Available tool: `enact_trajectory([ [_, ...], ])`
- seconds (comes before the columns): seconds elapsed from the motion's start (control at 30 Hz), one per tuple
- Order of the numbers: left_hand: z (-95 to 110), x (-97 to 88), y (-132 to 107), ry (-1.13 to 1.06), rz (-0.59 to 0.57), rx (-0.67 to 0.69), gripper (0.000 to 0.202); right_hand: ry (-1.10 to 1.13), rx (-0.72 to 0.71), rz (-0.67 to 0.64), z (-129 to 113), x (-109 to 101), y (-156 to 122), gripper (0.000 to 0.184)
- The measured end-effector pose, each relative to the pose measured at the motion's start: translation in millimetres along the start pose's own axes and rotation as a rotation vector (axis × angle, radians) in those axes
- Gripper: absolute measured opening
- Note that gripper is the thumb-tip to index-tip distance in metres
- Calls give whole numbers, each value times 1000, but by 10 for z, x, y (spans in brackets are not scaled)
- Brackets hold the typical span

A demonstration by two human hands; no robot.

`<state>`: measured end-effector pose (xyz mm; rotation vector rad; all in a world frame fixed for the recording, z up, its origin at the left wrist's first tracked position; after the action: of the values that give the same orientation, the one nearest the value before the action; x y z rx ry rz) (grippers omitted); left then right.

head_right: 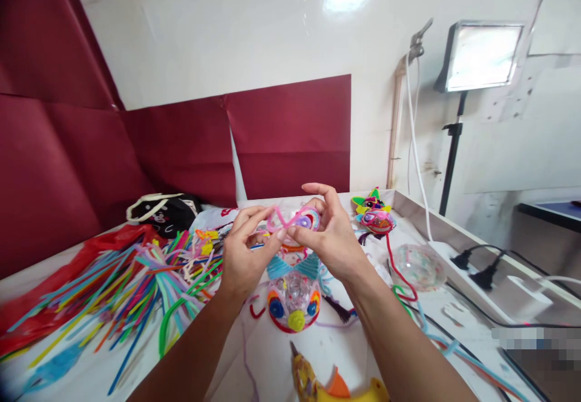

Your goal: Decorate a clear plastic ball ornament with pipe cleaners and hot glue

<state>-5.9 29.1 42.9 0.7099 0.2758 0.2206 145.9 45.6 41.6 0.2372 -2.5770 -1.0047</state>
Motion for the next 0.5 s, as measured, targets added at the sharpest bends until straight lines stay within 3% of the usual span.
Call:
enact_trajectory([
  [0.23, -111, 45, -13, -133, -85, -103, 43, 21, -18, -35, 1, 7, 5, 64],
  [0.5, -123, 55, -5, -102, -74, -81, 43, -6, -26, -42, 9, 8, 3, 63],
])
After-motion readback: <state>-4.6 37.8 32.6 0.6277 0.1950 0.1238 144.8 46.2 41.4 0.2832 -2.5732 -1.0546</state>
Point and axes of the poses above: each hand's wrist, its own y-axis towards the middle knuckle, its own x-axis out of the palm, z = x × y, the point moved 5 cm from there along y, towards the middle knuckle, and after that the axes turned 8 degrees about -x, right-handed, at the moved point
